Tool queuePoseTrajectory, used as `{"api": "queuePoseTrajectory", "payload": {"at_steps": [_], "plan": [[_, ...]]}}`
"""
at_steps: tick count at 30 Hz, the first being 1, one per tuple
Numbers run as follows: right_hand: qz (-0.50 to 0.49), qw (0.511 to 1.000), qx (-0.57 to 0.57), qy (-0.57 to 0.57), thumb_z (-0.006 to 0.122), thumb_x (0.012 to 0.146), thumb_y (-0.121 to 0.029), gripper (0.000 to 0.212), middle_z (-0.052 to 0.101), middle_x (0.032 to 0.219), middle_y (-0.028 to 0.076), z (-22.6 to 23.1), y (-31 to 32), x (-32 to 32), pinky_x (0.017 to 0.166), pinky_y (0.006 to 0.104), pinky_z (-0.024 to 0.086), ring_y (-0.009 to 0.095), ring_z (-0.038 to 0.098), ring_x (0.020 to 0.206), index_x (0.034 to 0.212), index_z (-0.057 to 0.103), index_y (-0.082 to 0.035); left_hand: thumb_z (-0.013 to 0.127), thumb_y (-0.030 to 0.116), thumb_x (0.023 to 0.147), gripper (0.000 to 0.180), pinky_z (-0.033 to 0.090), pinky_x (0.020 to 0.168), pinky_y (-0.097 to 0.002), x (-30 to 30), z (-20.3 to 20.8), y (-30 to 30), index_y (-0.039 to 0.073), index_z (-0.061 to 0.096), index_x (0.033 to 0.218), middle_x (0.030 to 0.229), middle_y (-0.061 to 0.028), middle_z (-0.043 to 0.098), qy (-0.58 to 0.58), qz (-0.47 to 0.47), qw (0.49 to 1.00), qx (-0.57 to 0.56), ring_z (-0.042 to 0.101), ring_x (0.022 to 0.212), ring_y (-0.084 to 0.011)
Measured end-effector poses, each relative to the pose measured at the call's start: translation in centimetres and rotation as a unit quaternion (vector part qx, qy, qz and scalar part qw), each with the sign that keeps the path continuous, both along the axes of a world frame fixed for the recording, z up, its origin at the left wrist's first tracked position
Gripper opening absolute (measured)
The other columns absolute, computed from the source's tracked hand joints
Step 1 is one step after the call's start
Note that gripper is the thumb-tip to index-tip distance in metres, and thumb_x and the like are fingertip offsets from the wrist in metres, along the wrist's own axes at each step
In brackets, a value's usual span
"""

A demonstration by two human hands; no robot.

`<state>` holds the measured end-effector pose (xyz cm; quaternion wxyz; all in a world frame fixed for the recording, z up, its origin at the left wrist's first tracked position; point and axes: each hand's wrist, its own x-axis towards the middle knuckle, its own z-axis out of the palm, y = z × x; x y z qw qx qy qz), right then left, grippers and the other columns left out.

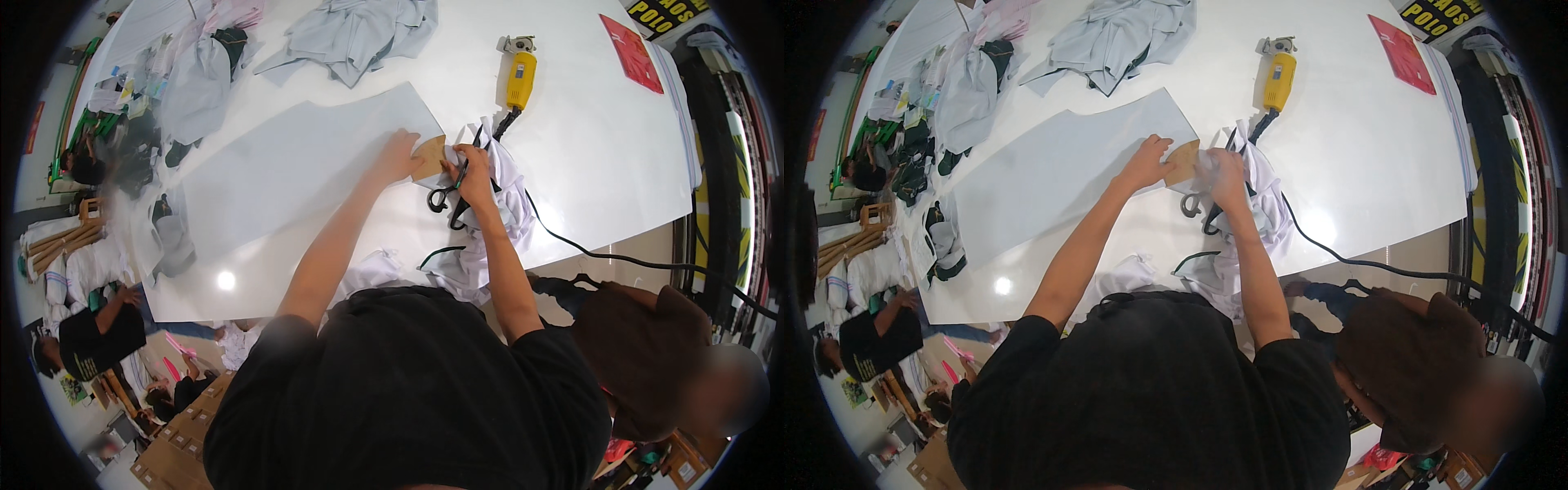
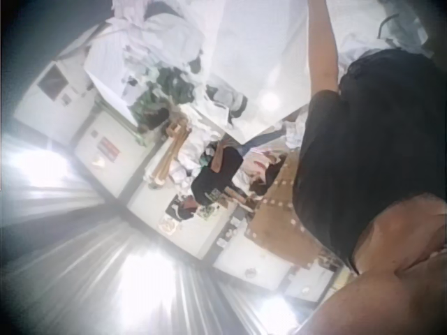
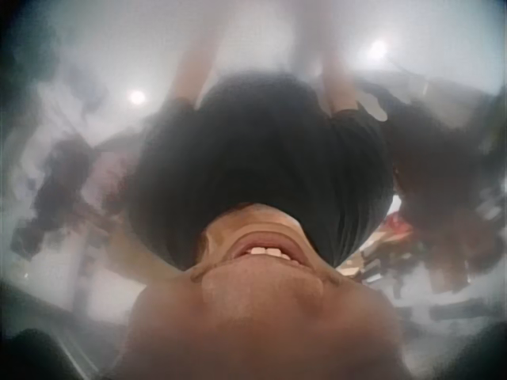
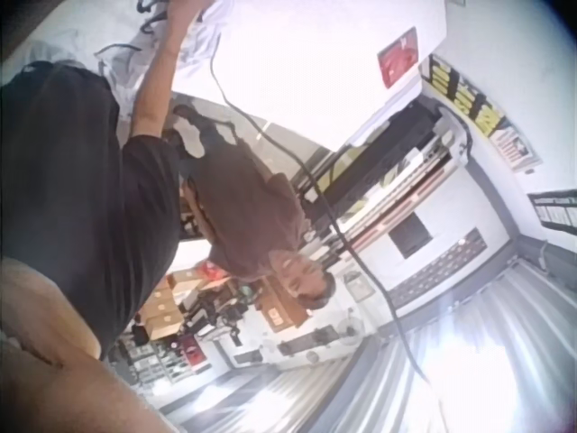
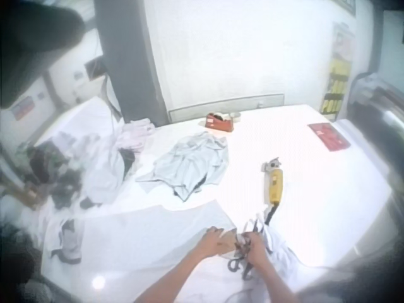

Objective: The person uses a template to mark a piece of white fabric with a pen and then cuts along the marked lines with scissors, later unfolding and smoothing a larger piece of green patterned fabric.

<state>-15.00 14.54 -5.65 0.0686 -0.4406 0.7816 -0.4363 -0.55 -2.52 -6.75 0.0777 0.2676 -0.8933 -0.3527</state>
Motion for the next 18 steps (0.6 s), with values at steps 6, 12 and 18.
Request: {"api": "queuePoseTrajectory", "payload": {"at_steps": [6, 12, 18], "plan": [[-0.015, 1.0, 0.0, 0.015, 0.084, 0.078, -0.019, 0.038, 0.063, 0.099, 0.018, -0.9, 0.4, -0.5, 0.083, 0.042, 0.05, 0.034, 0.06, 0.094, 0.11, 0.067, -0.006, 0.078, 0.018, 0.079, 0.044, 0.051, 0.092, -0.0415, 0.2, 1.5, 0.8, 0.002, 0.062, 0.117, 0.114, -0.0147, 0.058, -0.056, -0.032, 0.998, -0.008, 0.06, 0.108, -0.0319], [0.013, 1.0, -0.004, 0.005, 0.083, 0.08, -0.014, 0.038, 0.064, 0.103, 0.016, -0.8, 0.6, -0.6, 0.086, 0.0391, 0.048, 0.033, 0.057, 0.098, 0.113, 0.065, -0.006, 0.076, 0.012, 0.078, 0.035, 0.051, 0.092, -0.0412, -0.7, 1.2, 0.8, 0.002, 0.062, 0.109, 0.111, -0.0146, 0.058, -0.03, -0.004, 0.999, 0.043, 0.06, 0.107, -0.0324], [0.024, 1.0, -0.01, 0.013, 0.082, 0.08, -0.014, 0.038, 0.064, 0.103, 0.016, -0.3, 0.6, -0.4, 0.086, 0.0397, 0.048, 0.033, 0.057, 0.099, 0.113, 0.065, -0.006, 0.076, 0.01, 0.078, 0.035, 0.052, 0.091, -0.0405, -0.6, 0.3, 0.8, 0.002, 0.061, 0.109, 0.11, -0.0157, 0.058, -0.022, 0.003, 0.999, 0.034, 0.061, 0.105, -0.0327]]}}
